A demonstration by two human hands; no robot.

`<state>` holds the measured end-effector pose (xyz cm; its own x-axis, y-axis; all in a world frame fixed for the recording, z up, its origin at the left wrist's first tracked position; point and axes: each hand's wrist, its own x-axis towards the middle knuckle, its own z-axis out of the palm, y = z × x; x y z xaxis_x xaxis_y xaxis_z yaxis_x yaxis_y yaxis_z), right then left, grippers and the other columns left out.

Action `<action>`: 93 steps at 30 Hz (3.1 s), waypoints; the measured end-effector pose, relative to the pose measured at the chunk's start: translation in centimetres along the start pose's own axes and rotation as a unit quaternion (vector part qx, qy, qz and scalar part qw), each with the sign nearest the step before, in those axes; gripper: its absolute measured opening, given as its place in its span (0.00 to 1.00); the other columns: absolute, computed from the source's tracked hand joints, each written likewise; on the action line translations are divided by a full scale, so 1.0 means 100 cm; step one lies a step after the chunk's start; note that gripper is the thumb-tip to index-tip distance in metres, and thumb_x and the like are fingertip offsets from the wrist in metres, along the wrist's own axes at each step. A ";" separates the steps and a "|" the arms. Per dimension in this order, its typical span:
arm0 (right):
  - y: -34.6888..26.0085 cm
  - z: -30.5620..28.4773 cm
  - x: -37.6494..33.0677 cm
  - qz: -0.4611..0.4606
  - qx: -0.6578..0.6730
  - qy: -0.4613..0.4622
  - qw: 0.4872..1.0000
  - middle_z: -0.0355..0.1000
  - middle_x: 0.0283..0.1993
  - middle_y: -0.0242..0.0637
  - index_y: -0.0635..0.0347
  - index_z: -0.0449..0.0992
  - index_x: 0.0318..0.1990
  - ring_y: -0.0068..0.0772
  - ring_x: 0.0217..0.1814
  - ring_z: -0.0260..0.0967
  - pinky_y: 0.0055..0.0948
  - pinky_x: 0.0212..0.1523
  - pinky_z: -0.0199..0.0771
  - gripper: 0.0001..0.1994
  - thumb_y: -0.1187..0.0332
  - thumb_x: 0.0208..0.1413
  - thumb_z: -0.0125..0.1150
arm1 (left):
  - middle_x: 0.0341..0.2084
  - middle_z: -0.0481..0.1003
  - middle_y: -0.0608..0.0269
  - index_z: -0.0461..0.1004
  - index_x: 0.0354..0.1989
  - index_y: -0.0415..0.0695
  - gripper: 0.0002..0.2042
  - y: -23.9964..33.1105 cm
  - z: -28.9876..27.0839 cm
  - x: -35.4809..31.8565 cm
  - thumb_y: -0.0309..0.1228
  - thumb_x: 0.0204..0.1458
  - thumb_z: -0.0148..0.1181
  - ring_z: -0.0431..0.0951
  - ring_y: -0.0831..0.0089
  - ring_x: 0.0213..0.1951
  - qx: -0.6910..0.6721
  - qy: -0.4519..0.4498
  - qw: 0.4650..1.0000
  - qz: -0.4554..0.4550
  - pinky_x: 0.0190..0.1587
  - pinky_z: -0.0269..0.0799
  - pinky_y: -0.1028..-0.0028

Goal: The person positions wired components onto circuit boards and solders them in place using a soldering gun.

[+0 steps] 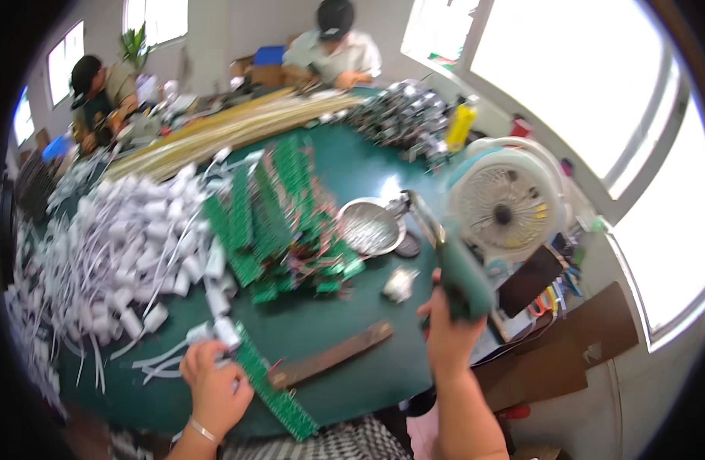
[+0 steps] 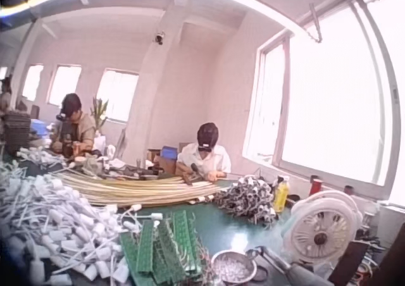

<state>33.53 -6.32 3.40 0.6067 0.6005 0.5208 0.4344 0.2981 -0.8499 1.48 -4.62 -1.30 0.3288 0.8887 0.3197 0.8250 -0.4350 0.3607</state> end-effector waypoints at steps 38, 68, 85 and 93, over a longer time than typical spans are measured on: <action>0.048 -0.029 -0.074 0.265 0.347 -0.028 0.899 0.68 0.51 0.45 0.61 0.61 0.59 0.29 0.23 0.66 0.30 0.27 0.67 0.22 0.61 0.62 0.53 | 0.45 0.71 0.73 0.78 0.33 0.57 0.11 -0.016 -0.029 0.062 0.30 0.37 0.67 0.63 0.65 0.54 0.204 0.136 0.933 0.262 0.54 0.52 0.58; 0.045 -0.035 -0.079 0.251 0.307 0.000 0.918 0.67 0.49 0.44 0.61 0.61 0.59 0.28 0.22 0.65 0.28 0.24 0.67 0.21 0.61 0.62 0.52 | 0.32 0.76 0.54 0.72 0.40 0.42 0.09 -0.030 -0.055 0.006 0.24 0.49 0.57 0.76 0.54 0.32 -0.044 0.109 0.984 0.134 0.34 0.71 0.64; 0.047 -0.030 -0.079 0.238 0.330 -0.040 0.912 0.67 0.50 0.46 0.60 0.63 0.59 0.30 0.22 0.67 0.32 0.26 0.69 0.22 0.60 0.61 0.54 | 0.27 0.74 0.60 0.74 0.36 0.44 0.10 0.011 -0.002 -0.026 0.23 0.43 0.64 0.74 0.59 0.29 -0.174 0.062 0.982 0.033 0.33 0.69 0.64; 0.048 -0.034 -0.078 0.236 0.355 -0.034 0.904 0.67 0.50 0.45 0.61 0.62 0.59 0.29 0.21 0.66 0.31 0.25 0.69 0.24 0.58 0.60 0.55 | 0.32 0.74 0.63 0.75 0.32 0.45 0.11 0.012 0.007 -0.029 0.22 0.37 0.66 0.73 0.60 0.33 -0.095 0.034 0.992 0.070 0.36 0.68 0.64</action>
<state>33.21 -12.09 -4.48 0.5604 0.8220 0.1013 -0.4127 0.3832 -0.8263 1.86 -7.65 -2.45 0.3970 0.8085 0.4343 0.6699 -0.5788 0.4651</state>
